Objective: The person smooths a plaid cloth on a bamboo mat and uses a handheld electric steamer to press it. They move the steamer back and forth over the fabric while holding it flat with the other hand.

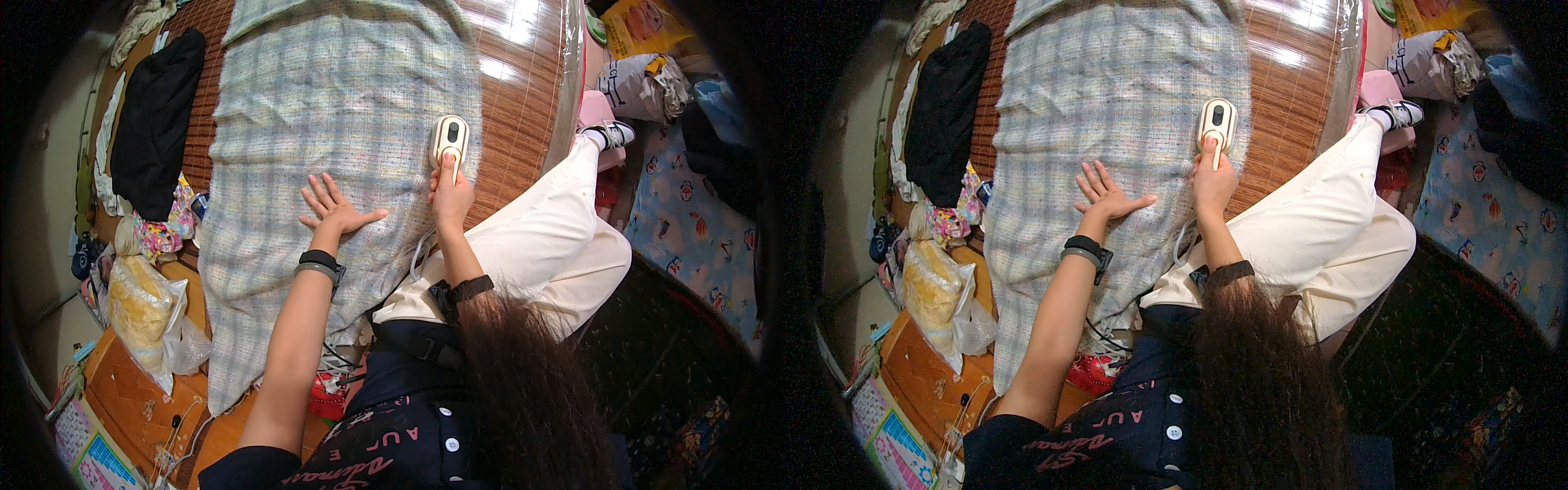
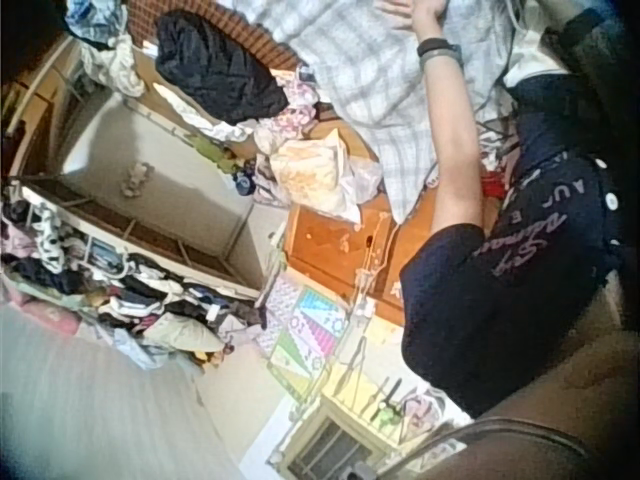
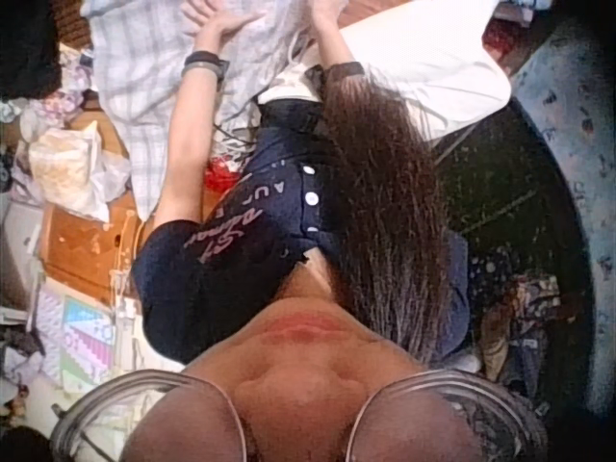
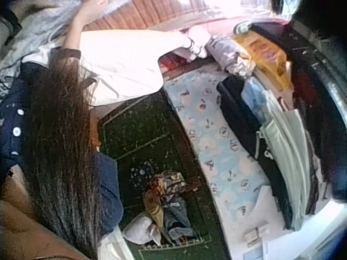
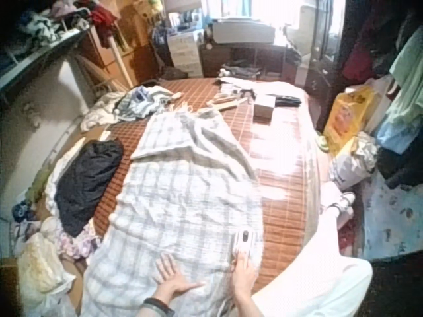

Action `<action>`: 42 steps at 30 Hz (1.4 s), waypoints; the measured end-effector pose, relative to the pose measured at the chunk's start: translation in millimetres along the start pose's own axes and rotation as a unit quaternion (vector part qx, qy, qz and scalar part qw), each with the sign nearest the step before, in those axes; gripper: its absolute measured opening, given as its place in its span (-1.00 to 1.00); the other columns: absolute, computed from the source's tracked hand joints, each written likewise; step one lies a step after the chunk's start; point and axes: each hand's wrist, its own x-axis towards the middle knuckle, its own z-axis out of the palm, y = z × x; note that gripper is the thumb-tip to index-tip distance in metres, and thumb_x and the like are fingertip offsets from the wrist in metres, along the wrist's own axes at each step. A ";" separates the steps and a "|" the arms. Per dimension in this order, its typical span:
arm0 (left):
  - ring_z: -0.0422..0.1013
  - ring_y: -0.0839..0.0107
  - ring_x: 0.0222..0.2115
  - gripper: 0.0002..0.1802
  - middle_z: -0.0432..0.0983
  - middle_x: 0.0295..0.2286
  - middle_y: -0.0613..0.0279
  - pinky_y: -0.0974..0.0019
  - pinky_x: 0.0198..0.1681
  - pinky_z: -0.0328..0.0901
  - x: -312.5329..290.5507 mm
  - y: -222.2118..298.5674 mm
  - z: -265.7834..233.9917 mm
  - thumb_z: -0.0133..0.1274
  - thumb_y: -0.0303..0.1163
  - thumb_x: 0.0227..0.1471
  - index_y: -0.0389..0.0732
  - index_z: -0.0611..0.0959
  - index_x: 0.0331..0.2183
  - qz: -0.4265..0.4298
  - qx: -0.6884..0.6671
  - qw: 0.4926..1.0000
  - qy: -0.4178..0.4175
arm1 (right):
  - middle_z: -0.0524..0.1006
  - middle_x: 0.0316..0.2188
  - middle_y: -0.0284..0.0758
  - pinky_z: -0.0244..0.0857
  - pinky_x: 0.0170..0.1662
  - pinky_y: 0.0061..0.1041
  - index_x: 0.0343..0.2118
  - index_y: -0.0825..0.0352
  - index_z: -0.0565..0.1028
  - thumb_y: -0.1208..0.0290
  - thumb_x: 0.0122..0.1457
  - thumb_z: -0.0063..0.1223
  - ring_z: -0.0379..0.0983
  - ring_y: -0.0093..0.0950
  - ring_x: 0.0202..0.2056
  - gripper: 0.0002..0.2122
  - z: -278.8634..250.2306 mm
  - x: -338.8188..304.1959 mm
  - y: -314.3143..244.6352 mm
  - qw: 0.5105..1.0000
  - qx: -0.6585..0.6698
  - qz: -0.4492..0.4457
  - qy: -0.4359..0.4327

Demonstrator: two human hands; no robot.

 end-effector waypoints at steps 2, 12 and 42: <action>-0.95 -0.17 0.32 0.95 -0.97 0.32 -0.10 -0.66 0.22 -0.55 0.5 0.1 0.8 0.26 0.70 -0.62 -0.12 -0.64 0.34 -0.005 0.002 1.000 0.008 | 0.37 -0.70 -0.49 0.12 -0.65 -0.63 -0.53 0.29 0.47 -0.15 0.34 0.01 0.25 -0.68 -0.72 -0.47 -4.5 0.7 -2.0 1.000 0.002 0.006 0.004; -0.97 -0.17 0.31 0.95 -0.97 0.32 -0.13 -0.67 0.21 -0.57 -1.9 -0.6 -0.7 0.26 0.69 -0.62 -0.13 -0.62 0.34 0.003 -0.006 1.000 0.007 | 0.37 -0.71 -0.52 0.06 -0.71 -0.65 -0.54 0.23 0.44 -0.18 0.34 -0.02 0.23 -0.69 -0.75 -0.47 -24.5 6.4 -8.4 0.999 0.021 0.025 0.020; -0.67 -0.20 0.41 0.76 -0.65 0.41 -0.11 -0.67 0.23 -0.47 -21.2 -9.3 21.2 0.24 0.63 -0.43 -0.23 -0.32 0.42 0.084 -0.043 0.976 0.199 | 0.37 -0.70 -0.42 0.16 -0.66 -0.65 -0.47 0.32 0.43 -0.09 0.30 0.03 0.26 -0.62 -0.72 -0.52 -44.9 9.2 -65.2 0.983 0.169 0.025 0.073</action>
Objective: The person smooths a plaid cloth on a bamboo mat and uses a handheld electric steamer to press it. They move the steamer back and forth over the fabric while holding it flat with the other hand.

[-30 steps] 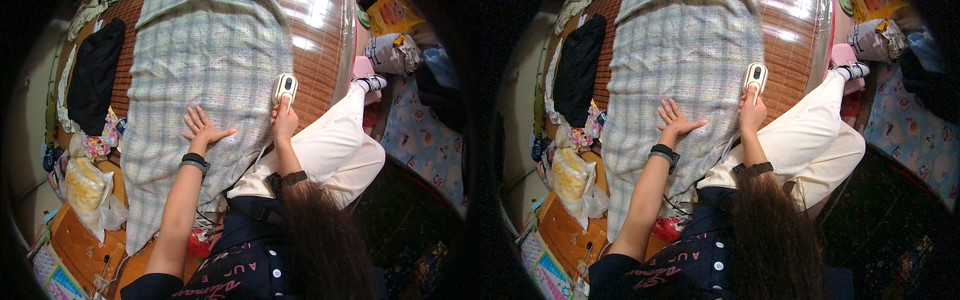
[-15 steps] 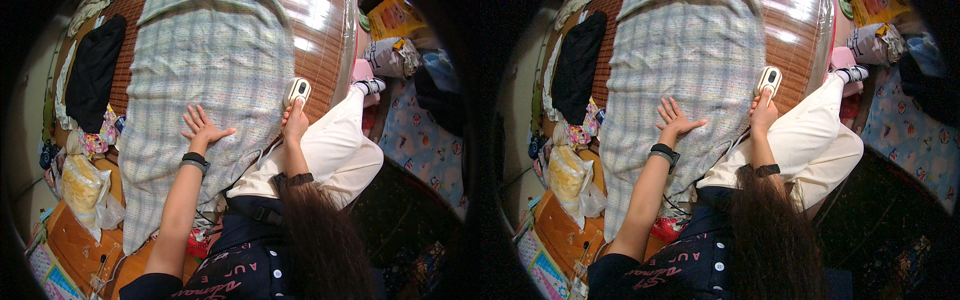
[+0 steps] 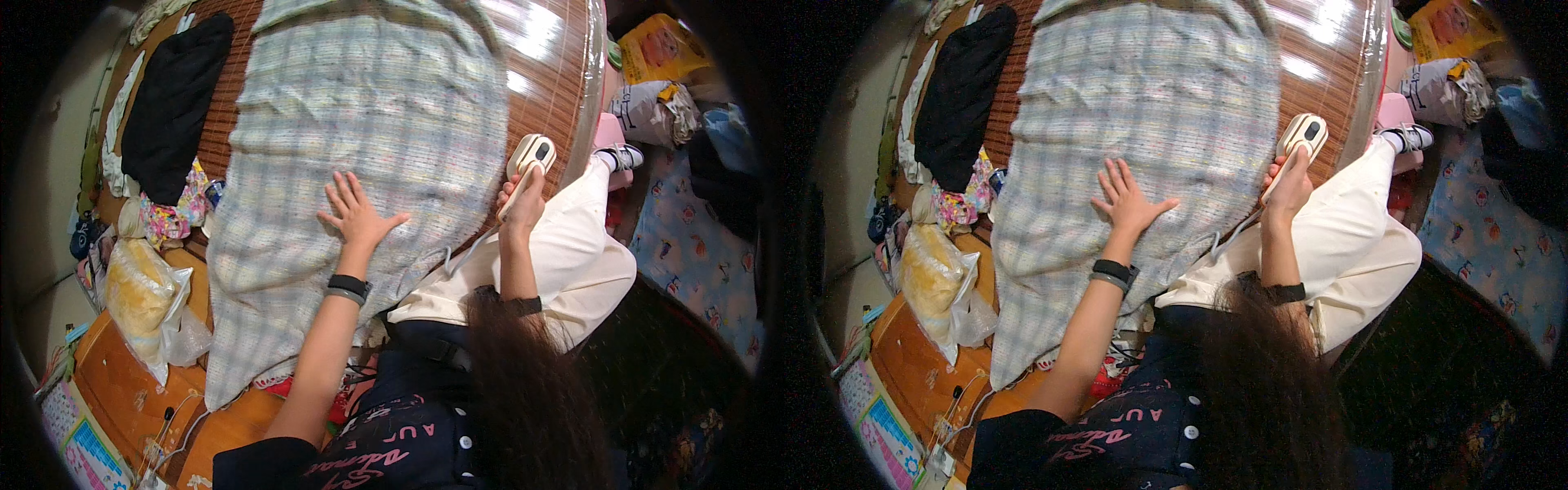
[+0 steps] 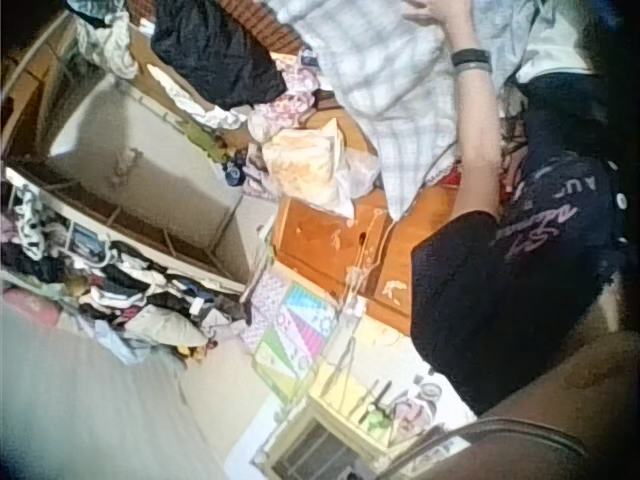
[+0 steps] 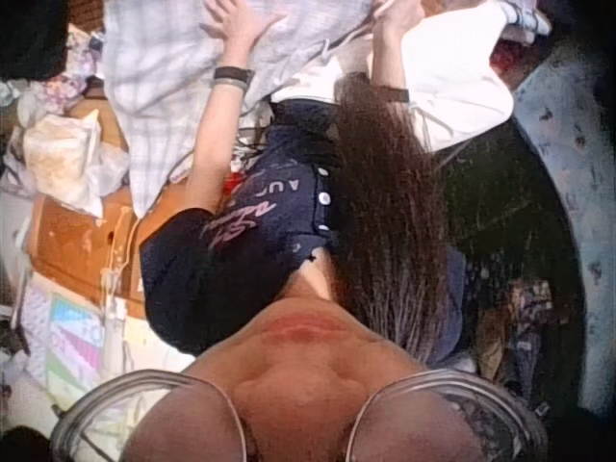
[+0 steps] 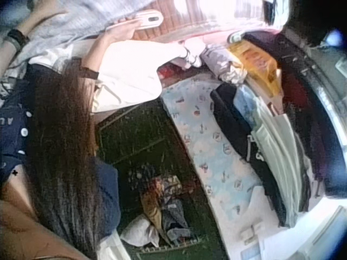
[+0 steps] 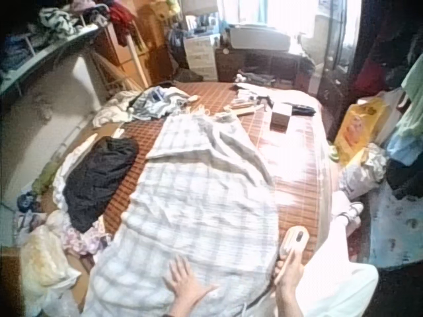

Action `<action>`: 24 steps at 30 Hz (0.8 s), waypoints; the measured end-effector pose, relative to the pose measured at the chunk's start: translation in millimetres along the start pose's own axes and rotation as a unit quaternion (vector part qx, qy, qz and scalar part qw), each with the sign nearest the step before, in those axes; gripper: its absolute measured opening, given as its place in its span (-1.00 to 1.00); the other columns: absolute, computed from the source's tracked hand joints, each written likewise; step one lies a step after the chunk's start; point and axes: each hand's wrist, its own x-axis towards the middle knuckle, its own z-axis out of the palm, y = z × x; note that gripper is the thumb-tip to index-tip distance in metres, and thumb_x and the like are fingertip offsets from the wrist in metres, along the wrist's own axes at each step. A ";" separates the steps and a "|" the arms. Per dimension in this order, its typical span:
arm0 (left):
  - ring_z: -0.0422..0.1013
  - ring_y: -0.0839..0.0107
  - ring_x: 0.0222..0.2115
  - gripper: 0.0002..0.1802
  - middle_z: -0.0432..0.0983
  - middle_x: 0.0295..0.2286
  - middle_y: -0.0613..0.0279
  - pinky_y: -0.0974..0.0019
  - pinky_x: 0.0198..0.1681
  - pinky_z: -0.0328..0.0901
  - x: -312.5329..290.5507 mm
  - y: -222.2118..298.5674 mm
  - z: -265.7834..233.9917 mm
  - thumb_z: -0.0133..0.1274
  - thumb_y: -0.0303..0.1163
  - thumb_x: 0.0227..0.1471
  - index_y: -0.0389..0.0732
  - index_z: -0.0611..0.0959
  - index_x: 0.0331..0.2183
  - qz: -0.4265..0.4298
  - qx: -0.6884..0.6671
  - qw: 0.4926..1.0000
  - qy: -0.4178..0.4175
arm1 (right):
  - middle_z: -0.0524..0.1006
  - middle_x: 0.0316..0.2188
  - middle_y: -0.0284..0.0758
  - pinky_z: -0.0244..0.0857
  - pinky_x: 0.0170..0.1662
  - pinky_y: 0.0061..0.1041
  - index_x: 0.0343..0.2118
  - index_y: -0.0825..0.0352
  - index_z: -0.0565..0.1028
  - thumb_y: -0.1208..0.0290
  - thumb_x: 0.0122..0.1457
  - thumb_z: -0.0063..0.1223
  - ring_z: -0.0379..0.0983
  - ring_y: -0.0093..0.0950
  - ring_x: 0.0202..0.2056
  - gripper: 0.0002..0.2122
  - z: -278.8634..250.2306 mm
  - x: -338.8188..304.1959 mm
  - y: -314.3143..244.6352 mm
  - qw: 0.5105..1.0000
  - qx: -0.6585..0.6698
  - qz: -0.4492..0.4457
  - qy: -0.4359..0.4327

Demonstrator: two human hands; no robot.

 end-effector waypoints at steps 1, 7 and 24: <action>-0.63 -0.18 0.41 0.74 -0.60 0.42 -0.10 -0.64 0.25 -0.47 -2.6 0.3 1.5 0.24 0.62 -0.41 -0.26 -0.29 0.42 0.014 -0.003 0.999 0.032 | 0.37 -0.69 -0.41 0.16 -0.65 -0.64 -0.44 0.34 0.45 -0.08 0.30 0.03 0.26 -0.63 -0.72 -0.52 5.5 -6.5 -6.7 1.000 -0.001 0.004 -0.018; -0.46 -0.01 0.45 0.45 -0.40 0.44 -0.07 -0.25 0.42 -0.45 -3.4 -5.9 9.9 0.07 0.51 -0.05 -0.38 -0.15 0.41 0.010 -0.071 0.986 0.150 | 0.42 -0.68 -0.45 0.13 -0.65 -0.58 -0.51 0.34 0.54 -0.14 0.30 0.03 0.29 -0.66 -0.70 -0.46 66.7 -45.6 8.0 0.951 -0.208 -0.006 -0.228; -0.21 0.17 0.44 -0.22 -0.14 0.44 0.15 0.01 0.46 -0.27 139.4 -168.2 -30.7 -0.23 0.01 0.39 -0.23 0.05 0.41 -0.056 -0.013 0.937 0.344 | 0.55 -0.63 -0.12 0.39 -0.37 -0.25 -0.49 0.44 0.62 -0.30 0.23 -0.05 0.54 -0.22 -0.51 -0.30 194.5 -98.3 170.2 0.819 -0.445 -0.100 -0.349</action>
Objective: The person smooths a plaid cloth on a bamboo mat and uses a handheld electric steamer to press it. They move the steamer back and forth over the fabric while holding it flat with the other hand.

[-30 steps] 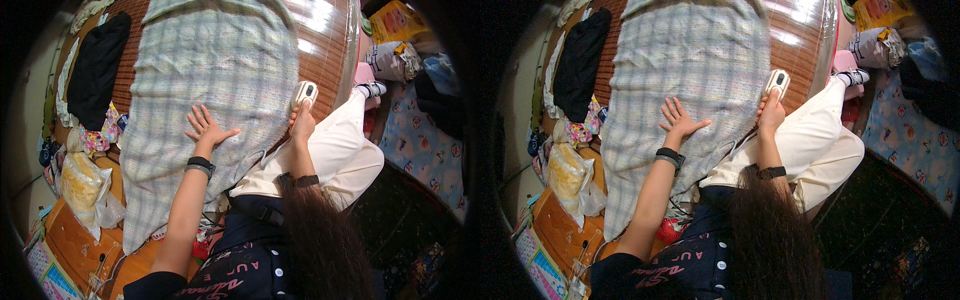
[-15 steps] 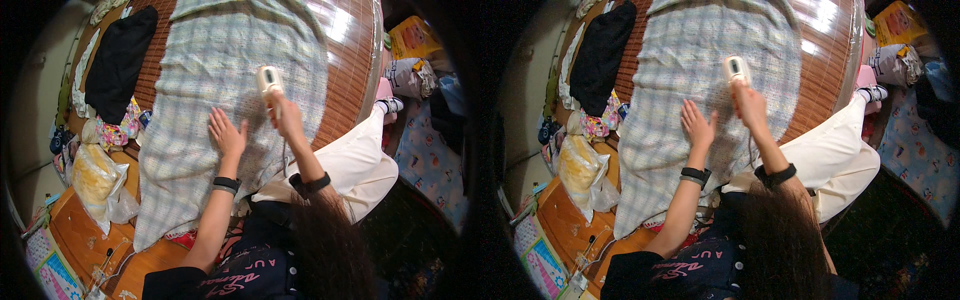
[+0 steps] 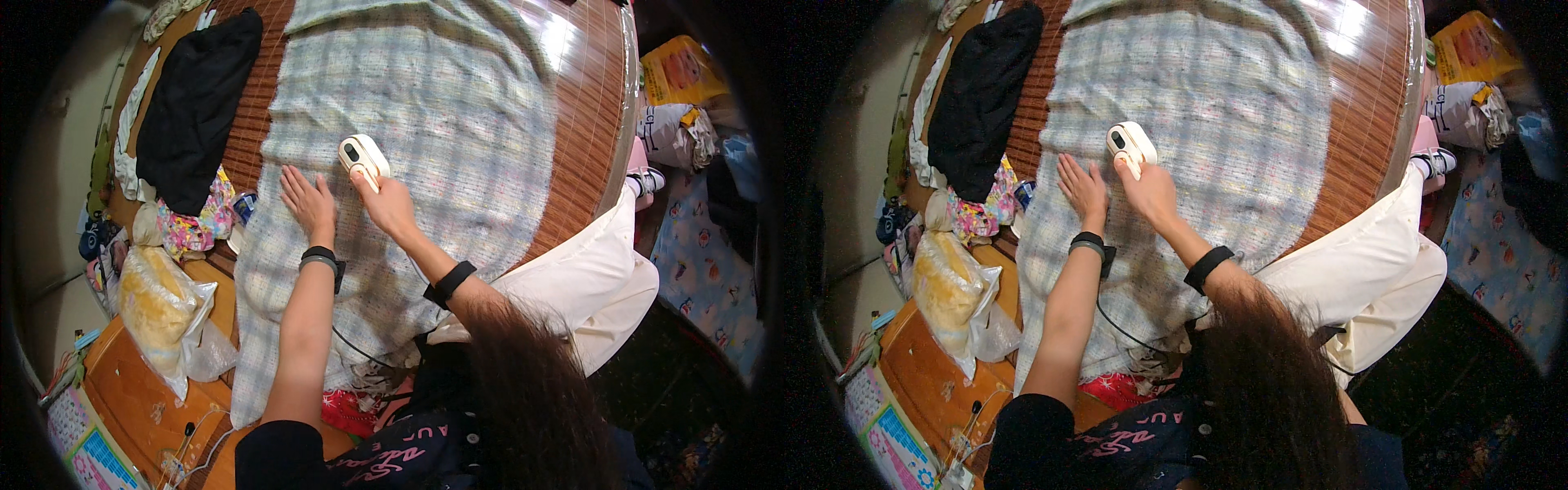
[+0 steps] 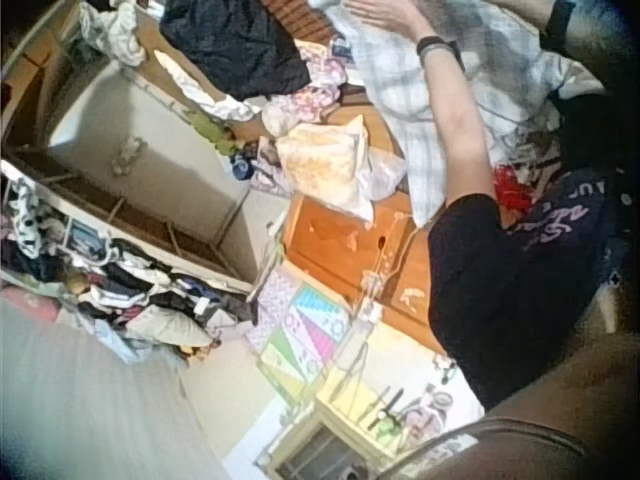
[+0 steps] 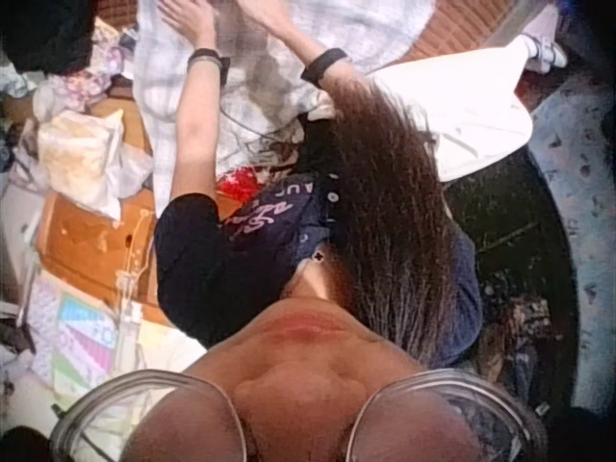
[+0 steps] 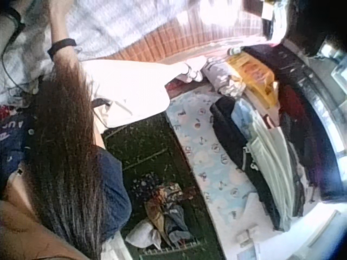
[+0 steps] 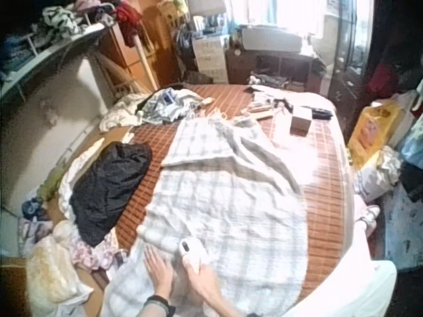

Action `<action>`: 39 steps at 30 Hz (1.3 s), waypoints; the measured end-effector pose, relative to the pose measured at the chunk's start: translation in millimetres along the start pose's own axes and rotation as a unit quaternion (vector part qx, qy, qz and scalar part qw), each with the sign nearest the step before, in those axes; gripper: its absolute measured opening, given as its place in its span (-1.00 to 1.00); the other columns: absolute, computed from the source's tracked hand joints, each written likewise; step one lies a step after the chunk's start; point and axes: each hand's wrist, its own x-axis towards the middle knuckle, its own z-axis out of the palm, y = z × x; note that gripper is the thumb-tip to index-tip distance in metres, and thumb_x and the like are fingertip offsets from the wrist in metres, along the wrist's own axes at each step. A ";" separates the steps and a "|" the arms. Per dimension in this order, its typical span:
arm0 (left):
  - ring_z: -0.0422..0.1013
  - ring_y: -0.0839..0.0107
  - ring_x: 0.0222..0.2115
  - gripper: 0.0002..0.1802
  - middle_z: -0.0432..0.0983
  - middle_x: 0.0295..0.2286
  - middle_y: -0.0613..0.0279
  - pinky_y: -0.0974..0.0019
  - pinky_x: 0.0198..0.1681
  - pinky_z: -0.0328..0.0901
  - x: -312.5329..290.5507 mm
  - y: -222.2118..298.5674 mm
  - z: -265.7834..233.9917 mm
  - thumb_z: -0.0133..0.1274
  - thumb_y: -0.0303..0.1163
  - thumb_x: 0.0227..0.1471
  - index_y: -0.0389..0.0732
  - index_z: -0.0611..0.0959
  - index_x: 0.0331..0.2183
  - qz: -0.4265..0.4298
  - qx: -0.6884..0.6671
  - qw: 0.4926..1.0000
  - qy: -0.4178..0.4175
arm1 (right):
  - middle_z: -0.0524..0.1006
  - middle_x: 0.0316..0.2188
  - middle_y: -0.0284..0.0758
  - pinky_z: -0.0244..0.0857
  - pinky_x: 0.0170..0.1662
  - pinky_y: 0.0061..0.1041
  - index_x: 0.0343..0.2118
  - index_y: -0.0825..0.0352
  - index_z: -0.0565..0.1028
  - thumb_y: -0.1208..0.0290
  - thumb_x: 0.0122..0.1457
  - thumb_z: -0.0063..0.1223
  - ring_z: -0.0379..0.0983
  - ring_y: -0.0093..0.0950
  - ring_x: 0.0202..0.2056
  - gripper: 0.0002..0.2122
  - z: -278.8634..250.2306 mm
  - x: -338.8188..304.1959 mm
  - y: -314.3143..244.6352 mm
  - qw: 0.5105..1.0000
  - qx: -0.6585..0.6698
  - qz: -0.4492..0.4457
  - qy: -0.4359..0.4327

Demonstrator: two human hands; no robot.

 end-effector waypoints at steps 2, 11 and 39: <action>-0.19 0.22 0.44 -0.22 -0.13 0.44 0.19 0.01 0.45 -0.26 -6.0 3.1 4.2 -0.24 0.03 0.39 -0.22 0.06 0.41 0.002 0.042 0.999 0.018 | 0.60 -0.48 0.13 0.45 -0.24 -0.07 -0.31 0.50 0.66 -0.31 0.21 -0.06 0.60 0.08 -0.33 -0.27 -3.4 18.0 0.4 0.998 -0.053 0.012 -0.023; -0.14 0.23 0.43 -0.21 -0.07 0.43 0.19 0.00 0.45 -0.25 -6.0 8.6 1.7 -0.19 0.03 0.36 -0.19 0.08 0.41 0.003 0.035 0.998 0.052 | 0.60 -0.50 0.15 0.47 -0.24 -0.08 -0.31 0.51 0.67 -0.32 0.17 -0.03 0.61 0.07 -0.36 -0.25 -6.7 26.0 5.0 0.998 -0.046 0.025 -0.018; -0.19 0.25 0.44 -0.21 -0.12 0.44 0.20 0.04 0.46 -0.27 -8.8 11.2 -0.1 -0.23 0.05 0.38 -0.19 0.05 0.42 0.008 0.047 0.998 0.047 | 0.47 -0.73 -0.31 0.29 -0.47 -0.40 -0.55 0.42 0.61 -0.25 0.25 0.04 0.42 -0.47 -0.63 -0.34 -105.7 -8.8 50.3 0.993 0.031 0.099 0.055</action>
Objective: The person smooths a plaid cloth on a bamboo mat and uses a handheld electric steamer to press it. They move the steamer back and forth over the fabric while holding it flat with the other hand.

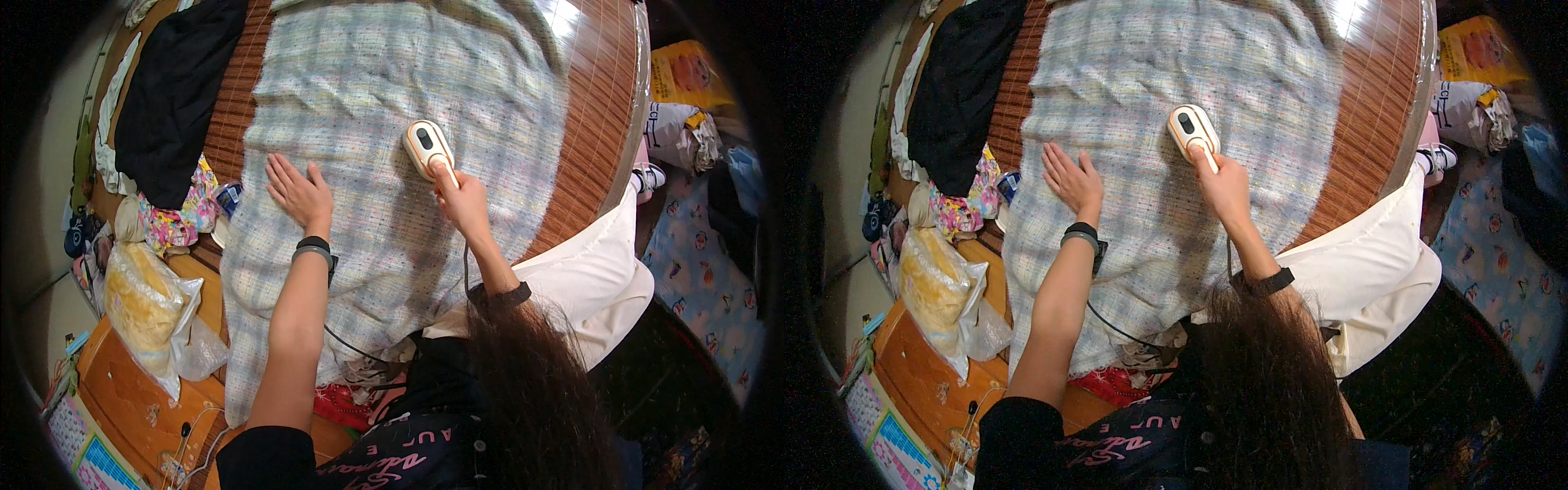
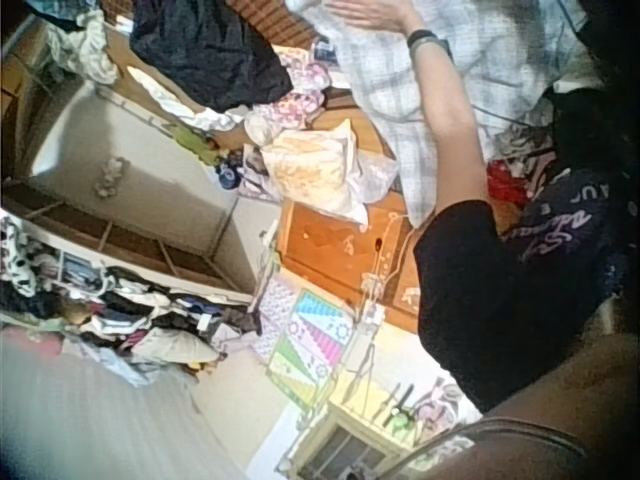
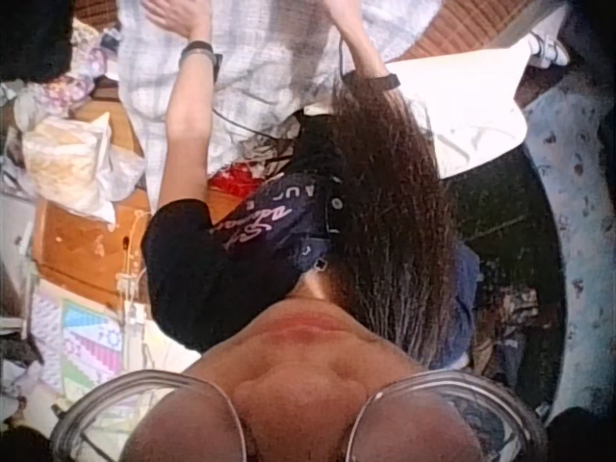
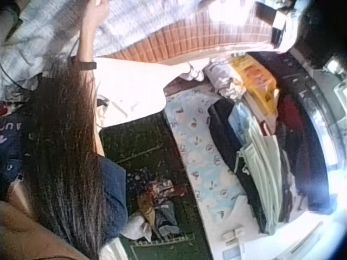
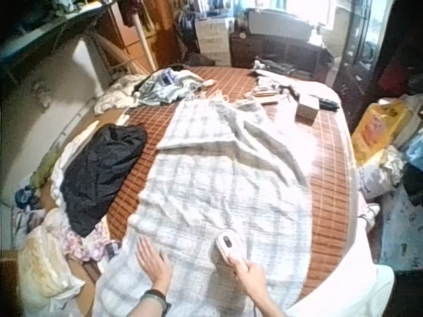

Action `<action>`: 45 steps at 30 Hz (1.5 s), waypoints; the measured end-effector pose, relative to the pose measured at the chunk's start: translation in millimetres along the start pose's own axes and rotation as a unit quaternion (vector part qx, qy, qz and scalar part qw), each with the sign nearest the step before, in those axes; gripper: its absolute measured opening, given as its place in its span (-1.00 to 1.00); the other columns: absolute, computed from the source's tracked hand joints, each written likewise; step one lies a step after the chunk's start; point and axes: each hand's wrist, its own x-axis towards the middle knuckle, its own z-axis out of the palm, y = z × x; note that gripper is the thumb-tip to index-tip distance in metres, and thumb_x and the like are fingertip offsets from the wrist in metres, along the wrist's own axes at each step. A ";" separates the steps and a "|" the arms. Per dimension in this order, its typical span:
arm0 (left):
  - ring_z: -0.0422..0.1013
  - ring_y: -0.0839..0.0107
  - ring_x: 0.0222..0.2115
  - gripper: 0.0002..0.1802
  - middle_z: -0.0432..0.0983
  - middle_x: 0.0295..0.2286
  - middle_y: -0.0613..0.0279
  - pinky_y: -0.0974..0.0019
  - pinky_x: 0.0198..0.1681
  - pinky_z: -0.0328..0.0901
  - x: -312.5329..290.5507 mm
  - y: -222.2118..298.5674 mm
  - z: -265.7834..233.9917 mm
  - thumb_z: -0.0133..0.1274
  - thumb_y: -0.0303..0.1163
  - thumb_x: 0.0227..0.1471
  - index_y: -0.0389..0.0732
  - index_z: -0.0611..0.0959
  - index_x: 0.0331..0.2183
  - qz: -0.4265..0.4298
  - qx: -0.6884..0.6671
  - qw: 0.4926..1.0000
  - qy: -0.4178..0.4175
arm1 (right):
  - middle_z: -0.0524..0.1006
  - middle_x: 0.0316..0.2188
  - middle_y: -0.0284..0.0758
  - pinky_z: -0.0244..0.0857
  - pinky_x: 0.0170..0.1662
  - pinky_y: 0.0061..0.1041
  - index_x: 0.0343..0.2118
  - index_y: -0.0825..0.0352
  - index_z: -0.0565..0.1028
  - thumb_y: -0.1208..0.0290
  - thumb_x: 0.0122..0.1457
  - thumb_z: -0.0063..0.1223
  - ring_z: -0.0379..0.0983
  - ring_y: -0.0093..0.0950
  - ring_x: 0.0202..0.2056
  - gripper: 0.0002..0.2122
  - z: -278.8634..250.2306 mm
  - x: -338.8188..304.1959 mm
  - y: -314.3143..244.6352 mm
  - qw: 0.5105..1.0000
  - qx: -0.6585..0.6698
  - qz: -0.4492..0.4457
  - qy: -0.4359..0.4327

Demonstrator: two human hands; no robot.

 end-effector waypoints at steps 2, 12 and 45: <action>-0.19 0.26 0.44 -0.21 -0.13 0.44 0.20 0.04 0.46 -0.27 0.0 -0.1 0.6 -0.23 0.05 0.39 -0.19 0.05 0.42 -0.001 0.007 1.000 0.000 | 0.42 -0.74 -0.43 0.20 -0.56 -0.52 -0.60 0.37 0.56 -0.18 0.28 0.06 0.35 -0.61 -0.67 -0.40 -9.0 -5.0 2.4 0.999 0.034 -0.001 0.006; -0.22 0.25 0.45 -0.20 -0.15 0.44 0.19 0.04 0.47 -0.32 0.0 -2.9 3.2 -0.23 0.05 0.38 -0.20 0.03 0.42 -0.003 -0.012 1.000 -0.005 | 0.45 -0.70 -0.44 0.19 -0.58 -0.59 -0.57 0.37 0.57 -0.10 0.30 0.10 0.33 -0.65 -0.69 -0.45 -35.1 -15.1 21.8 0.989 0.130 0.030 0.057; -0.20 0.26 0.44 -0.20 -0.14 0.44 0.20 0.06 0.47 -0.31 1.1 -4.6 4.6 -0.25 0.06 0.38 -0.19 0.04 0.42 -0.006 -0.015 1.000 0.003 | 0.35 -0.70 -0.46 0.03 -0.71 -0.66 -0.50 0.29 0.46 -0.14 0.35 -0.04 0.20 -0.66 -0.75 -0.48 -95.4 -33.6 41.5 0.921 0.312 0.078 0.222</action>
